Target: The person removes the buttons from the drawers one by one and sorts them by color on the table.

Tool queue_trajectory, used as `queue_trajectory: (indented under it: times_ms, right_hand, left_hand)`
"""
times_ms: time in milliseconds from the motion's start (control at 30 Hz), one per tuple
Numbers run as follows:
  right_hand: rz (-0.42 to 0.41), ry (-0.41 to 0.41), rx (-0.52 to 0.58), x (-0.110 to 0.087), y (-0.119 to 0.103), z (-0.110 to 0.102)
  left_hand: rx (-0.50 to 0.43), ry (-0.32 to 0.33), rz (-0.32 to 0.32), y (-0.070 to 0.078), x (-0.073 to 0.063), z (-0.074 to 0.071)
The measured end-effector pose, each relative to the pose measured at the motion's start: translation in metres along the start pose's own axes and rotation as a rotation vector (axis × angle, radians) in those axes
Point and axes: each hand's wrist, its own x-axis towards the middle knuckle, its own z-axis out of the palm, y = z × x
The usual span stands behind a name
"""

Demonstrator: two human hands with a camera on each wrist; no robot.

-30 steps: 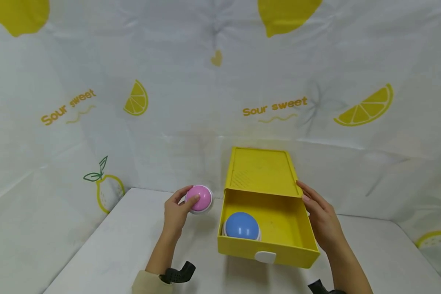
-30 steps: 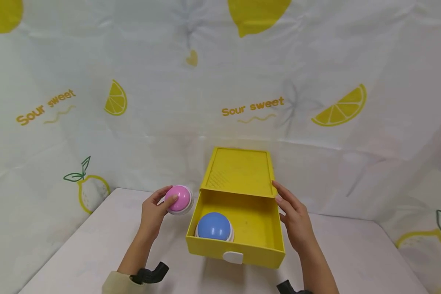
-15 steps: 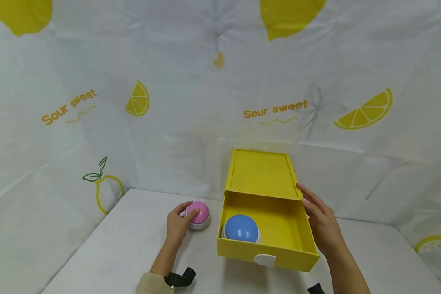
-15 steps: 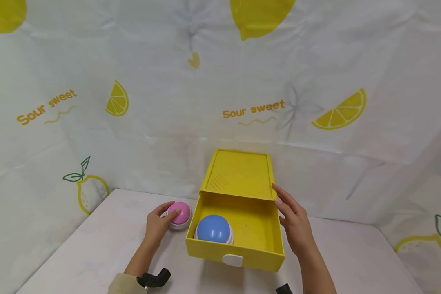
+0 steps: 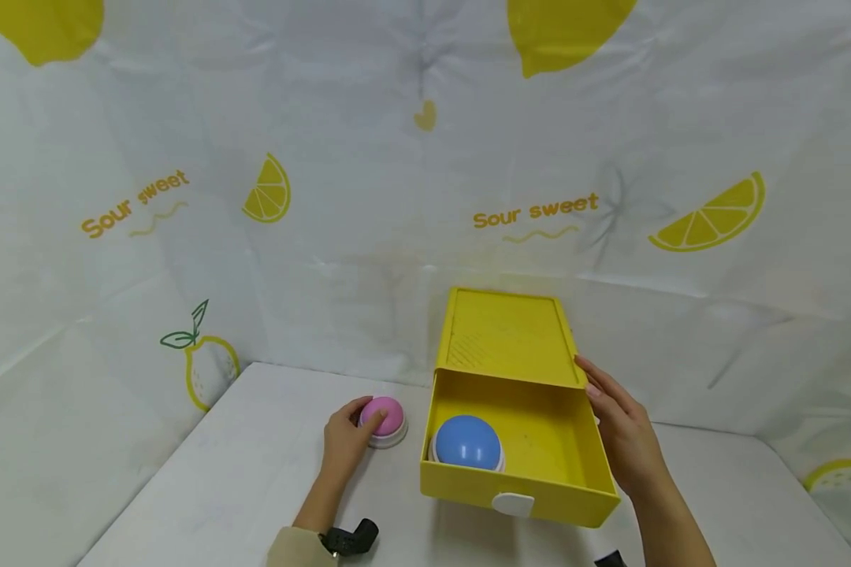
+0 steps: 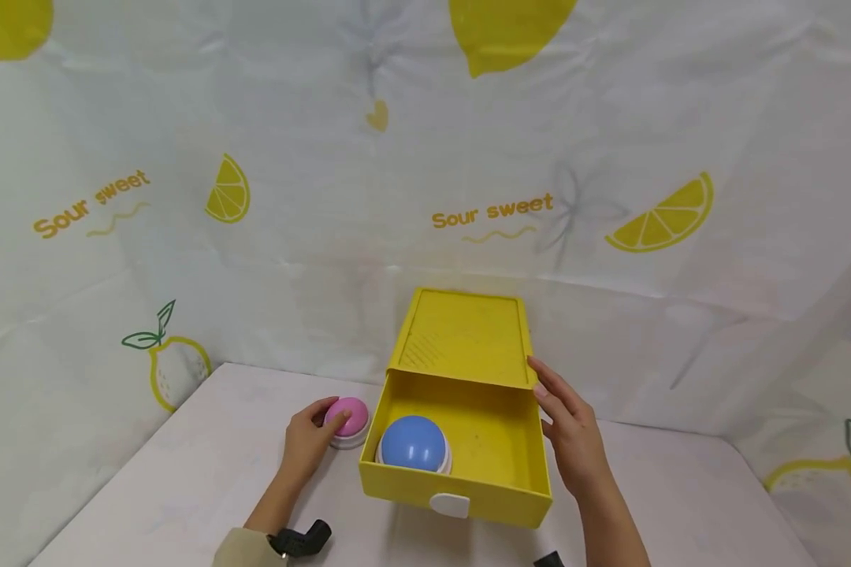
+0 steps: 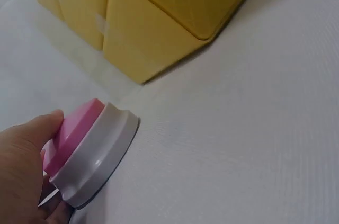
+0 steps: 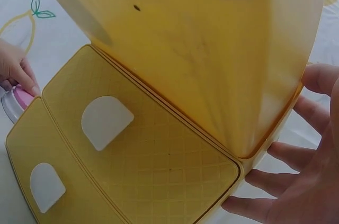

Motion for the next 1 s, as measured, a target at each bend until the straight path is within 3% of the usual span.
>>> queue_trajectory:
  times_ms: [167, 467, 600, 800, 1000]
  right_hand:
    - [0.002, 0.001, -0.003, 0.001, -0.002, 0.0]
    - [-0.004, 0.005, 0.036, -0.001, 0.0, 0.001]
    - [-0.001, 0.011, 0.018, -0.001, 0.001, 0.003]
    - [-0.001, 0.032, 0.006, -0.003, 0.001, 0.003]
    - [-0.013, 0.02, 0.013, -0.002, 0.0, 0.003]
  left_hand:
    - [-0.006, -0.023, 0.012, 0.0, 0.0, -0.002]
    - [0.067, -0.157, 0.018, -0.003, -0.005, -0.007]
    - [0.093, -0.158, 0.032, -0.003, -0.007, -0.007]
    - [0.118, -0.177, 0.045, 0.003, -0.004, 0.005]
    - [0.124, -0.183, 0.021, 0.007, 0.011, 0.02]
